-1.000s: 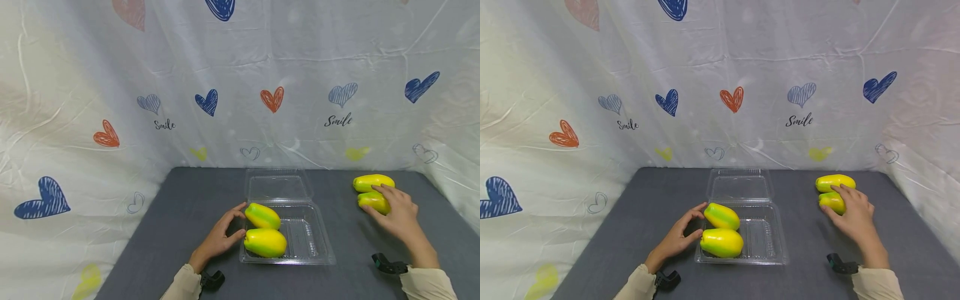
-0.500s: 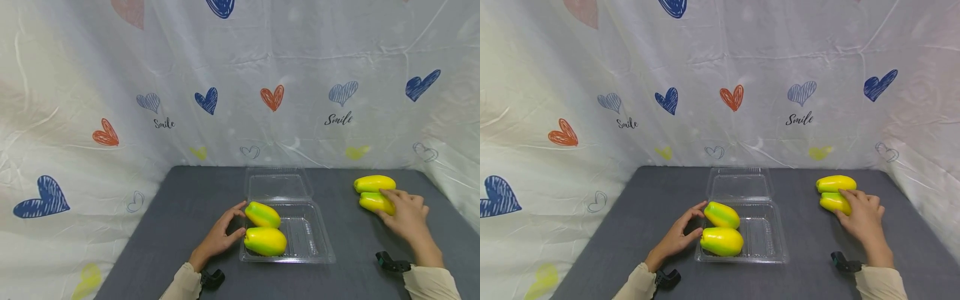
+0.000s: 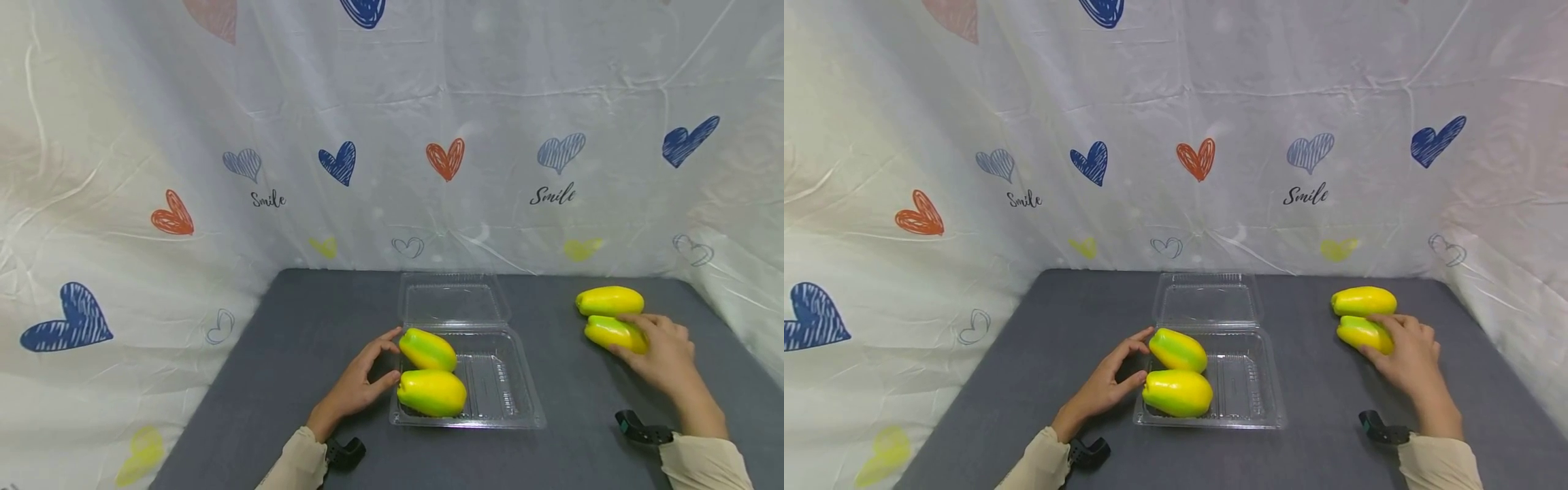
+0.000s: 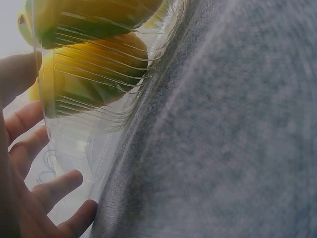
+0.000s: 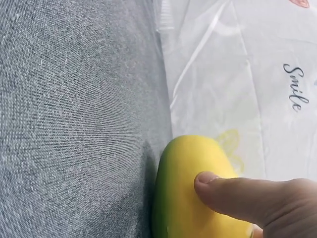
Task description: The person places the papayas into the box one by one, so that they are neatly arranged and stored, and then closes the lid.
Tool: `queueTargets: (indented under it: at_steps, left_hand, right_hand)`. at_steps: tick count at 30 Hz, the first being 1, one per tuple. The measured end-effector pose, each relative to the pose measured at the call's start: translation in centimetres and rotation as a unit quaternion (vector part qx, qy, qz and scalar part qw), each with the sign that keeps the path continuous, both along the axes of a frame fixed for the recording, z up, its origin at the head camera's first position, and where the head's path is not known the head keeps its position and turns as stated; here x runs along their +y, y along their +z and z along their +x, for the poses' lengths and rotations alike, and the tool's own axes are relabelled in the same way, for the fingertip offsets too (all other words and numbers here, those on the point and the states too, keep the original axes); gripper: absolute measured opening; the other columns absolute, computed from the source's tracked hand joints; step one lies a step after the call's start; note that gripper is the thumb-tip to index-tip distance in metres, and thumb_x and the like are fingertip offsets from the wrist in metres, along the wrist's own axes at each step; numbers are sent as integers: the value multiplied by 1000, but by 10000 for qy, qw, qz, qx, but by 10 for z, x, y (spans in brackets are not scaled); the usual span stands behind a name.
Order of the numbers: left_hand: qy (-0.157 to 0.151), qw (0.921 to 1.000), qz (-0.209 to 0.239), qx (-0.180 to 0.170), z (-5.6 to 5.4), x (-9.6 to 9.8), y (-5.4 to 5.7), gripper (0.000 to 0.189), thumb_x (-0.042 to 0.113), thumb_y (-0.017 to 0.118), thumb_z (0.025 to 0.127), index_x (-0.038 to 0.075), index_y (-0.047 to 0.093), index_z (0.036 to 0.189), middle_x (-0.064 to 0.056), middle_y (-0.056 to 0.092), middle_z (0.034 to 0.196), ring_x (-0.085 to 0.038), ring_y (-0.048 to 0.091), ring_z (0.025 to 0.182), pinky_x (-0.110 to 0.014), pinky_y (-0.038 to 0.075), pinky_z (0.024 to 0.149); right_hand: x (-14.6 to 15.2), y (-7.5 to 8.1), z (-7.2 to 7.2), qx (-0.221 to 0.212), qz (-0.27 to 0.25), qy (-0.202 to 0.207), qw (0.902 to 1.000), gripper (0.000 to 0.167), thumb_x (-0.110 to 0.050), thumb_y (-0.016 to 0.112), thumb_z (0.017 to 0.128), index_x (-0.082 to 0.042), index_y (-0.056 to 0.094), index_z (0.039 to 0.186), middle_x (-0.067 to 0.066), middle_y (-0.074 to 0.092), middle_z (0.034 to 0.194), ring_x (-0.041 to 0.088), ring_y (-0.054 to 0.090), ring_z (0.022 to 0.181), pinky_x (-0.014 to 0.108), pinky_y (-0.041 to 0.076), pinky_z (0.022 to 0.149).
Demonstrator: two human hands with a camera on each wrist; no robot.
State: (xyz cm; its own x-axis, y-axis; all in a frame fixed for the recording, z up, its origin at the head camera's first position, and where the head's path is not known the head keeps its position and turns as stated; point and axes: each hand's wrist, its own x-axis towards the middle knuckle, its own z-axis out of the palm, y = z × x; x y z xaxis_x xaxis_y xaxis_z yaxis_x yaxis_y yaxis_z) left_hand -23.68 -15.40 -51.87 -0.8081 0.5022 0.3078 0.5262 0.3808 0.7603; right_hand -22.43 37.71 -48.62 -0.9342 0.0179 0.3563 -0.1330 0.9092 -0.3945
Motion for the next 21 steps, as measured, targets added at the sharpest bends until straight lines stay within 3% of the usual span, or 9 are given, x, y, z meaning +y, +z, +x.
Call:
queueTargets:
  at_steps: [5,13,21]
  left_hand:
    - [-10,10000,22,-34,0,0,0,30,25,67,100,22,53,126,9,32,166,-25,28,156,-67,25,120]
    - [12,10000,3,-8,-1,0,0,31,26,67,100,19,54,127,8,32,166,-26,28,156,-67,25,120]
    - [10,10000,12,-11,-1,0,-2,30,25,67,100,21,54,126,9,33,166,-25,28,156,-68,24,120]
  right_hand:
    - [1,-3,-1,14,-65,93,9999,54,-19,79,87,0,55,131,41,47,131,68,38,110,72,31,75]
    - [-5,2,1,43,78,-54,9999,55,-22,80,87,0,56,131,38,49,129,63,40,109,67,31,75]
    - [-14,9,2,262,-59,85,9996,56,-22,82,86,2,57,130,41,48,127,63,41,106,69,30,76]
